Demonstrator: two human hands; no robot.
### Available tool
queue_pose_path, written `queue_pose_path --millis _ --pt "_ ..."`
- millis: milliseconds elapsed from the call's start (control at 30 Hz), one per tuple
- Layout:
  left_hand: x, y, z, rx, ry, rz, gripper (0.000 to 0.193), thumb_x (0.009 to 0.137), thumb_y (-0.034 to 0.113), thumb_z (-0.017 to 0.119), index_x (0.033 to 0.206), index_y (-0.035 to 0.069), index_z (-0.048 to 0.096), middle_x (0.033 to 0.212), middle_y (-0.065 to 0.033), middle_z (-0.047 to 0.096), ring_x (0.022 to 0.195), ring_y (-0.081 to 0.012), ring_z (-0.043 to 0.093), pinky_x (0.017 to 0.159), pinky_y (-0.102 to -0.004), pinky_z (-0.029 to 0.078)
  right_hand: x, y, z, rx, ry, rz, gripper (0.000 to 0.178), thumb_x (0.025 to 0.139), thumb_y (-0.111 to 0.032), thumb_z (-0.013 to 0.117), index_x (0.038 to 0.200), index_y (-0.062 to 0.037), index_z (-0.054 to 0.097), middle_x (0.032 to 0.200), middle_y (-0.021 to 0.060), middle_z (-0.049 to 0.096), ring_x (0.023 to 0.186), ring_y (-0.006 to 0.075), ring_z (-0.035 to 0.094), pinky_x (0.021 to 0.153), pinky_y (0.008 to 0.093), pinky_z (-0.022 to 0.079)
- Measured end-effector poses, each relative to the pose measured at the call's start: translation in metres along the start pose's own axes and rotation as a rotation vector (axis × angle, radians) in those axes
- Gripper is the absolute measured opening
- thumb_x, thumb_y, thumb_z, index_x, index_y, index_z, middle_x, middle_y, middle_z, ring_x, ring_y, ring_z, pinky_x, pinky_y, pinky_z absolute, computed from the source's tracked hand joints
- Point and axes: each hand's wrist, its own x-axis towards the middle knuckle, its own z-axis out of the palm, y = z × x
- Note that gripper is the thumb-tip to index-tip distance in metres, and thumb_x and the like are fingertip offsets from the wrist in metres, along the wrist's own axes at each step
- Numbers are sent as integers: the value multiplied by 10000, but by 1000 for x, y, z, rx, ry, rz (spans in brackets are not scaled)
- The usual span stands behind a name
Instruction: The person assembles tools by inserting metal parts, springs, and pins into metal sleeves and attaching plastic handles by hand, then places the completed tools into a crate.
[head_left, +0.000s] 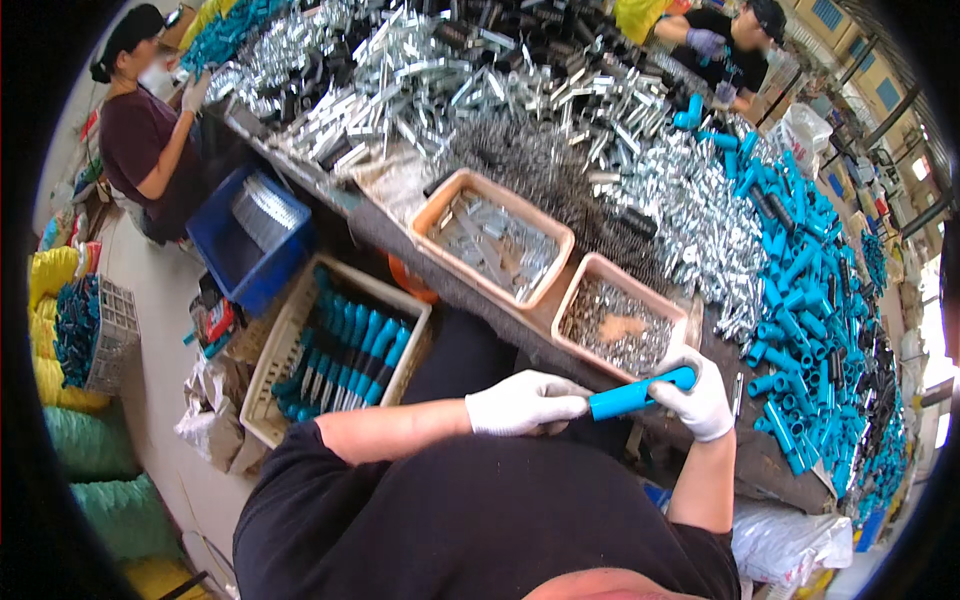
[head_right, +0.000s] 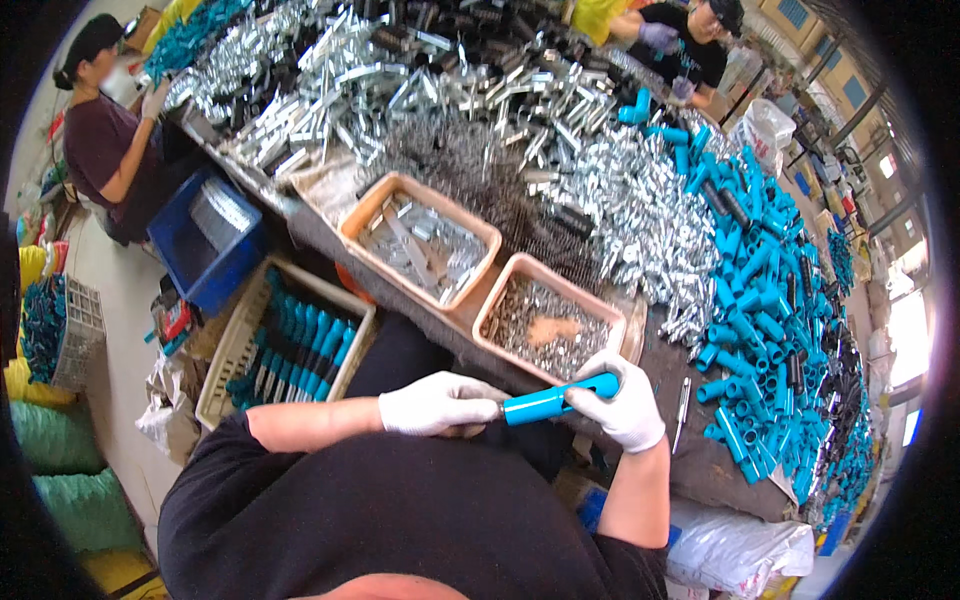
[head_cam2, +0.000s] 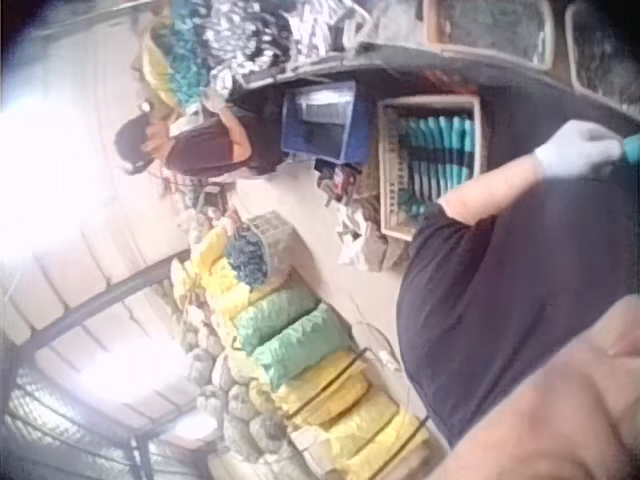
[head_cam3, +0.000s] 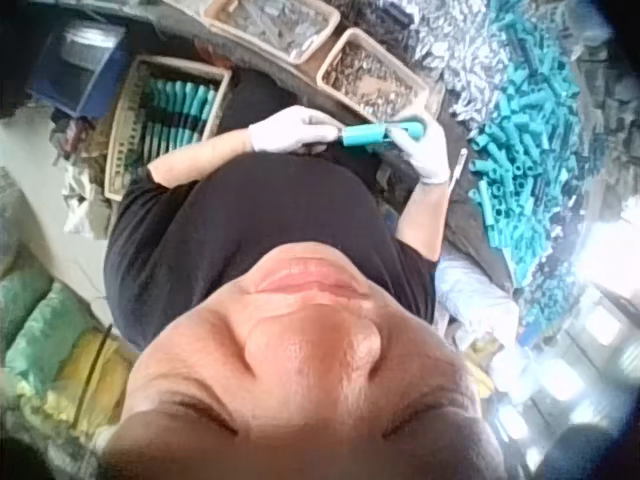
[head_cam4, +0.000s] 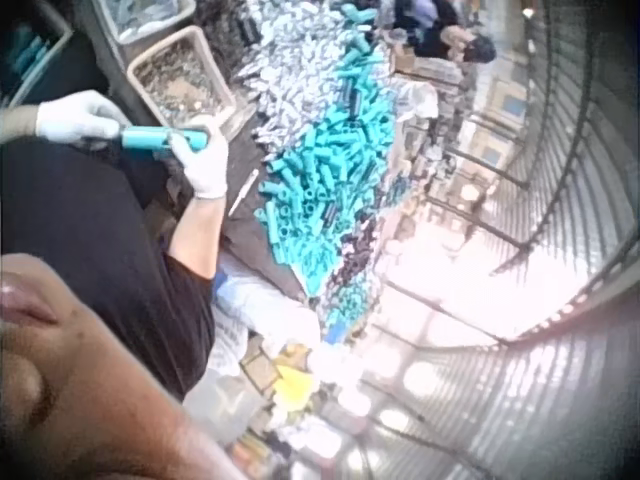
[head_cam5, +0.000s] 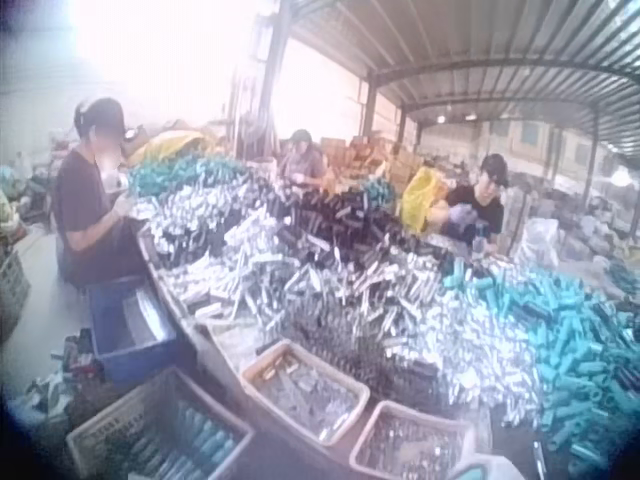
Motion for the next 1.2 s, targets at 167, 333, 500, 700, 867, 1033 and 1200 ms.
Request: queue_pose_path --millis 167,333,500,700,867,1033,1200 --pt "-4 -2 -2 -90 -66 -20 411 962 362 540 1244 68 587 672 37 492 562 -40 393 495 -207 319 -5 -6 17 83 37 267 90 841 -100 643 835 -14 617 692 35 615 567 66 551 510 222 435" --pt "1 -11 -8 -27 -50 -33 406 975 400 508 1186 67 605 696 33 520 564 -34 408 499 -193 332 -13 1 32 51 128 122 130 878 -132 599 817 -19 623 667 17 592 522 51 516 477 209 400" --pt "-1 -19 -11 -60 -41 -33 354 976 416 498 948 85 621 671 31 528 529 -32 411 473 -192 325 -3 -9 36 56 103 318 151 887 -147 597 790 -33 620 629 -15 549 492 43 475 458 209 364" --pt "-4 -16 -21 -247 -81 -96 329 979 387 498 980 78 609 683 23 539 494 -23 395 451 -172 315 6 -9 49 -13 182 52 110 879 -99 594 788 -38 601 657 -19 538 506 40 472 464 212 358" --pt "-6 -23 -23 -248 -30 -80 422 974 380 515 1239 60 587 728 16 568 587 -23 468 482 -163 342 9 -14 50 60 156 243 117 878 -99 587 776 -42 586 668 -13 546 502 40 471 455 210 359" --pt "-7 -27 -26 -168 -21 -17 432 958 412 539 1213 70 607 746 12 572 614 -33 488 503 -176 372 7 -1 55 -28 200 -21 121 874 -82 575 769 -26 598 654 -10 565 574 48 499 522 223 399" --pt "-8 -29 -27 -128 -36 -2 385 953 440 535 1062 88 644 676 31 540 545 -33 420 489 -192 337 7 -14 54 -78 113 125 130 860 -80 574 750 -18 606 678 8 576 631 65 517 570 236 413"
